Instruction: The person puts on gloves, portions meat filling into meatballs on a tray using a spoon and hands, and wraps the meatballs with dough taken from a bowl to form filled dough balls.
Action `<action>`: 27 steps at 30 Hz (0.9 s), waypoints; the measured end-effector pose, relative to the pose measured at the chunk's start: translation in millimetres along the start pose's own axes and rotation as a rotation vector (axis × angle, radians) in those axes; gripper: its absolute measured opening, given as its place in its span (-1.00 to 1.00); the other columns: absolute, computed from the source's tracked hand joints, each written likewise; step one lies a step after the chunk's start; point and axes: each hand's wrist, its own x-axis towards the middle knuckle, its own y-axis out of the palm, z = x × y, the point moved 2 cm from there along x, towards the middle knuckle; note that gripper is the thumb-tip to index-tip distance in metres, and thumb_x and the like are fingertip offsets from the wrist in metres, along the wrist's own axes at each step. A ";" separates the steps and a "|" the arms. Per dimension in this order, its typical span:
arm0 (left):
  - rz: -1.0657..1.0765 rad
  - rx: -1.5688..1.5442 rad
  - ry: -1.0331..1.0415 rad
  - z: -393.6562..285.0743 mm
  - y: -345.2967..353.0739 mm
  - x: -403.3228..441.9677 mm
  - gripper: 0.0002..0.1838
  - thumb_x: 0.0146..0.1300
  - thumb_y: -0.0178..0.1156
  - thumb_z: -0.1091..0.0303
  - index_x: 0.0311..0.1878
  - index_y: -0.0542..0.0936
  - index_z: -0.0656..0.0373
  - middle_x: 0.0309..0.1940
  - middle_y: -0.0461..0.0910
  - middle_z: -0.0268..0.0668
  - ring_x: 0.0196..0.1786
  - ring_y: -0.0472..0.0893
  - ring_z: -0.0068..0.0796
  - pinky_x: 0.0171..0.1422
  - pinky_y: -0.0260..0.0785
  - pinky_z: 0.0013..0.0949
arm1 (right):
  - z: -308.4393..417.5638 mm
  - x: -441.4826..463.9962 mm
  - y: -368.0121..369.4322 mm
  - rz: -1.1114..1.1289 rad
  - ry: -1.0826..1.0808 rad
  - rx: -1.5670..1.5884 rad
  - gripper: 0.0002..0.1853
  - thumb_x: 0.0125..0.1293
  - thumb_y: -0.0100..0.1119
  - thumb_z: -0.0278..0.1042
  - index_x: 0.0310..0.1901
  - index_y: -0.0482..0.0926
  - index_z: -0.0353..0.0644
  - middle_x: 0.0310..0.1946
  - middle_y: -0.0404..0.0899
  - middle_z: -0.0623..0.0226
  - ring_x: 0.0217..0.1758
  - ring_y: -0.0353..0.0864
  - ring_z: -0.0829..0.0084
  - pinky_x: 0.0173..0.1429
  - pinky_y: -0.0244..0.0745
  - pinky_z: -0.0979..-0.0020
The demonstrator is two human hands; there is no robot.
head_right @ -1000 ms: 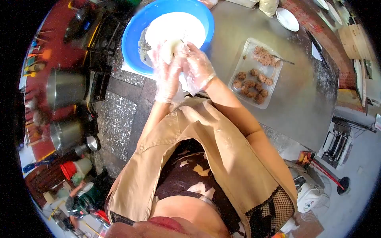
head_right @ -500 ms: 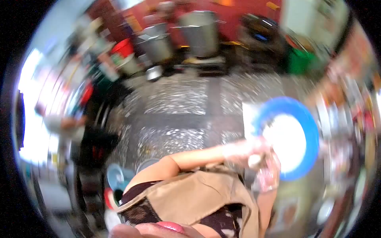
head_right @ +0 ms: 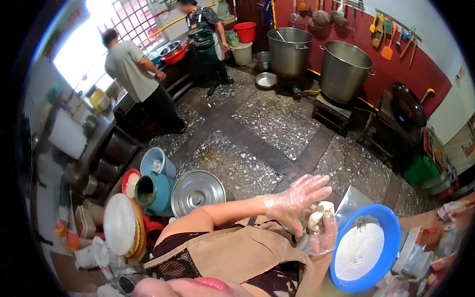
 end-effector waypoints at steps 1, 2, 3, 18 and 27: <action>0.037 0.048 -0.005 -5.1 -6.3 2.5 0.35 -0.54 0.57 0.11 0.41 -0.01 0.19 0.38 0.08 0.01 0.44 0.02 0.07 0.44 -0.24 0.19 | 4.7 -1.2 7.9 -0.035 0.012 -0.043 -0.54 0.20 0.11 -0.10 0.02 0.45 -0.27 -0.13 0.52 0.29 -0.10 0.52 0.41 0.00 0.43 0.37; 0.030 0.049 -0.016 -3.3 -4.1 2.7 0.35 -0.54 0.57 0.11 0.41 -0.01 0.19 0.38 0.08 0.01 0.44 0.02 0.07 0.44 -0.24 0.19 | 2.7 2.3 4.4 -0.029 0.023 -0.048 -0.54 0.20 0.11 -0.10 0.02 0.45 -0.27 -0.13 0.52 0.29 -0.10 0.52 0.41 0.00 0.43 0.37; 0.093 -0.061 -0.001 -0.8 4.5 5.5 0.31 -0.49 0.56 0.11 0.40 0.01 0.18 0.35 0.15 -0.01 0.41 0.10 0.01 0.43 -0.21 0.18 | 1.1 8.1 -3.4 0.067 0.026 -0.142 -0.53 0.20 0.11 -0.12 0.04 0.43 -0.28 -0.10 0.52 0.28 -0.10 0.53 0.42 -0.01 0.45 0.39; -0.351 0.017 0.209 -6.3 -10.6 -15.3 -0.19 -0.11 0.36 0.18 0.29 0.26 -0.03 -0.07 0.50 -0.31 0.09 0.49 -0.25 0.35 -0.08 0.25 | -11.4 39.7 36.3 0.244 0.112 -0.279 -0.45 0.20 0.07 -0.07 0.12 0.38 -0.30 -0.02 0.46 0.25 0.02 0.48 0.38 0.08 0.40 0.38; -0.443 0.090 0.111 3.2 -13.7 -35.8 -0.03 -0.22 0.38 0.23 0.34 0.11 -0.02 -0.10 0.50 -0.27 -0.04 0.54 -0.19 0.23 0.10 0.28 | -22.6 46.4 59.4 0.327 0.208 -0.147 -0.43 0.26 0.01 0.00 0.15 0.35 -0.29 0.03 0.44 0.23 0.08 0.44 0.36 0.14 0.36 0.34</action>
